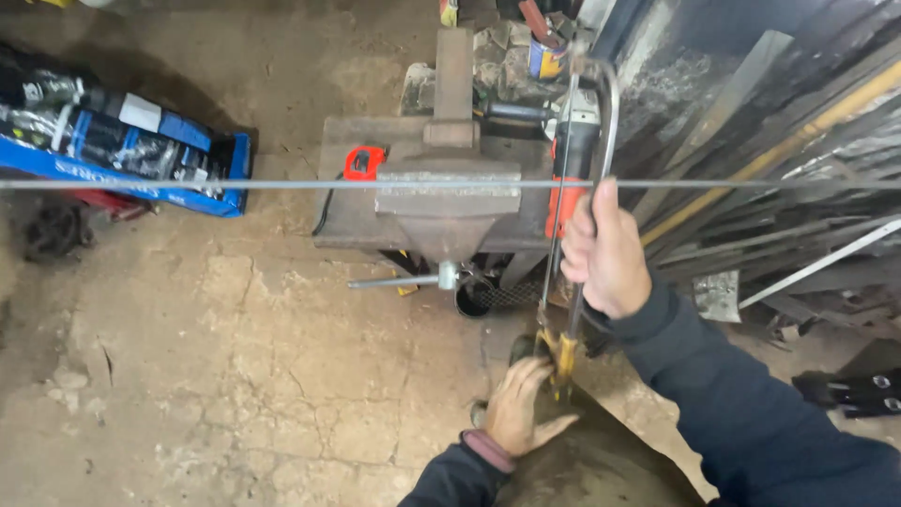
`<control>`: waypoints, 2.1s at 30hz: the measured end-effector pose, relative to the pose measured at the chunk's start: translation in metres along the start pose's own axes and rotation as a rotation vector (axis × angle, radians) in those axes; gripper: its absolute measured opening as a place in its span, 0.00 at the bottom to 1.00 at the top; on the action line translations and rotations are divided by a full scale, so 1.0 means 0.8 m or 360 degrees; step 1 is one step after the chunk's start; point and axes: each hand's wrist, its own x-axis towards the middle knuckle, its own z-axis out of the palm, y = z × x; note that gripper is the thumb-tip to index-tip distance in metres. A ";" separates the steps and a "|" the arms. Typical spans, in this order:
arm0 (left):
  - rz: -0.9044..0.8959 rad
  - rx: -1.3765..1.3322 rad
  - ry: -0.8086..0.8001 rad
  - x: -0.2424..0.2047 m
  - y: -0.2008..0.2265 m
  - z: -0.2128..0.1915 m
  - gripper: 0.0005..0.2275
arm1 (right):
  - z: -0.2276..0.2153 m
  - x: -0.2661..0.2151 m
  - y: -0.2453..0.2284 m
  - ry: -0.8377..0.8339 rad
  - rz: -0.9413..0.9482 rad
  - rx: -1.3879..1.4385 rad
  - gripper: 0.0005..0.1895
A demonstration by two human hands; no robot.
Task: Measure a metal rod with a tape measure and cut it using a hacksaw and an angle grinder.
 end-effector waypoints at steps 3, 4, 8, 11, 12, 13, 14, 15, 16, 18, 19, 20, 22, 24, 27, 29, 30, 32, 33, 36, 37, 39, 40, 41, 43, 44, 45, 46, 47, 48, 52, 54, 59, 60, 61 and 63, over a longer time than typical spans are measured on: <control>0.0178 -0.0083 0.0309 0.004 0.007 0.027 0.33 | 0.004 0.009 -0.011 -0.0044 0.0051 0.0033 0.29; 0.0125 -0.0080 0.0320 0.006 0.012 0.035 0.29 | 0.004 0.011 -0.016 -0.0062 0.0071 0.0018 0.29; -0.0014 -0.0191 0.0408 0.000 -0.003 0.077 0.21 | -0.004 0.016 -0.028 -0.0083 0.0112 0.0031 0.30; 0.0005 -0.0168 0.0486 0.013 0.009 0.070 0.14 | -0.016 0.032 -0.020 -0.0126 0.0136 0.0050 0.30; -0.0013 -0.0154 0.0499 0.014 0.028 0.064 0.14 | -0.021 0.039 -0.022 -0.0145 0.0153 0.0050 0.30; -0.0070 -0.0217 0.0598 0.020 0.041 0.056 0.12 | -0.027 0.050 -0.025 -0.0172 0.0024 0.0037 0.30; -0.0125 -0.0279 0.0698 0.027 0.054 0.049 0.11 | -0.034 0.062 -0.028 -0.0201 -0.0105 0.0028 0.33; -0.0121 -0.0263 0.0710 0.027 0.061 0.043 0.11 | -0.051 0.070 -0.031 -0.0221 -0.0108 0.0032 0.33; -0.0252 -0.0234 0.0716 0.027 0.069 0.037 0.10 | -0.068 0.078 -0.033 -0.0113 -0.0876 -0.1025 0.28; -0.0427 -0.0185 0.0761 0.032 0.097 0.029 0.11 | -0.082 0.093 -0.035 -0.0027 -0.1634 -0.2066 0.24; -0.0441 -0.0208 0.0768 0.039 0.111 0.020 0.11 | -0.082 0.096 -0.036 -0.0211 -0.1339 -0.2389 0.21; -0.0454 -0.0231 0.0776 0.047 0.125 0.012 0.12 | -0.083 0.099 -0.038 -0.0405 -0.1028 -0.2690 0.19; -0.0461 -0.0276 0.0752 0.059 0.142 -0.002 0.12 | -0.083 0.109 -0.043 -0.0459 -0.0912 -0.2722 0.19; -0.0495 -0.0323 0.0745 0.066 0.153 -0.006 0.12 | -0.089 0.126 -0.044 -0.0549 -0.0786 -0.2759 0.19; -0.0572 -0.0274 0.0744 0.067 0.162 -0.006 0.15 | -0.104 0.146 -0.034 -0.0865 -0.0887 -0.2614 0.18; -0.0557 -0.0275 0.0756 0.075 0.172 -0.011 0.14 | -0.103 0.147 -0.035 -0.0827 -0.0801 -0.2554 0.19; -0.0562 -0.0265 0.0763 0.077 0.179 -0.013 0.14 | -0.101 0.143 -0.037 -0.0839 -0.0807 -0.2547 0.19; -0.0670 -0.0262 0.0760 0.086 0.188 -0.016 0.13 | -0.097 0.140 -0.043 -0.0825 -0.0787 -0.2682 0.19; -0.0660 -0.0262 0.0754 0.098 0.176 -0.013 0.13 | -0.093 0.139 -0.048 -0.0812 -0.0791 -0.2682 0.19; -0.0554 -0.0082 0.0874 0.126 0.169 -0.001 0.12 | -0.092 0.127 -0.048 -0.0812 -0.0702 -0.2618 0.20; -0.0363 0.0099 0.1075 0.142 0.175 -0.003 0.11 | -0.092 0.132 -0.046 -0.0797 -0.0680 -0.2626 0.20; -0.0162 0.0293 0.1290 0.138 0.179 -0.003 0.12 | -0.093 0.139 -0.042 -0.0796 -0.0680 -0.2636 0.21; -0.0210 0.0229 0.1182 0.120 0.178 0.001 0.12 | -0.095 0.144 -0.040 -0.0814 -0.0739 -0.2643 0.21; -0.0260 0.0156 0.1055 0.101 0.178 0.005 0.13 | -0.101 0.146 -0.037 -0.0818 -0.0781 -0.2646 0.21; -0.0434 -0.0044 0.0969 0.087 0.172 0.012 0.10 | -0.100 0.143 -0.039 -0.0822 -0.0739 -0.2646 0.20; -0.0610 -0.0242 0.0872 0.080 0.166 0.011 0.11 | -0.097 0.141 -0.040 -0.0825 -0.0694 -0.2646 0.20; -0.0576 -0.0245 0.0892 0.104 0.154 0.013 0.11 | -0.106 0.149 -0.035 -0.0812 -0.0731 -0.2663 0.20; -0.0488 -0.0181 0.0939 0.126 0.142 0.014 0.12 | -0.115 0.157 -0.029 -0.0827 -0.1160 -0.2437 0.18; -0.0418 -0.0118 0.0969 0.141 0.134 0.015 0.14 | -0.126 0.157 -0.016 -0.0831 -0.1546 -0.2176 0.15; -0.0403 -0.0123 0.0972 0.146 0.129 0.014 0.14 | -0.122 0.150 -0.026 -0.0824 -0.1558 -0.2184 0.15; -0.0216 -0.0080 0.0876 0.110 0.104 0.037 0.16 | -0.082 0.078 -0.079 -0.0633 -0.0850 -0.1159 0.18; -0.0047 -0.0031 0.0785 0.081 0.080 0.050 0.17 | -0.068 0.035 -0.104 -0.0708 -0.0173 -0.0515 0.20; 0.0161 0.0184 0.0319 0.037 0.111 0.004 0.31 | -0.124 -0.081 -0.065 -0.0296 -0.0218 -0.1124 0.18; 0.0164 0.0167 0.0305 0.013 0.095 0.004 0.31 | -0.145 -0.092 -0.041 -0.0275 -0.0210 -0.1127 0.18; 0.0090 0.0280 0.0210 -0.010 0.079 0.001 0.33 | -0.166 -0.108 -0.016 -0.0220 -0.0328 -0.1304 0.17; 0.0024 0.0371 0.0086 -0.050 0.049 -0.003 0.34 | -0.214 -0.127 0.042 -0.0133 -0.0420 -0.1484 0.17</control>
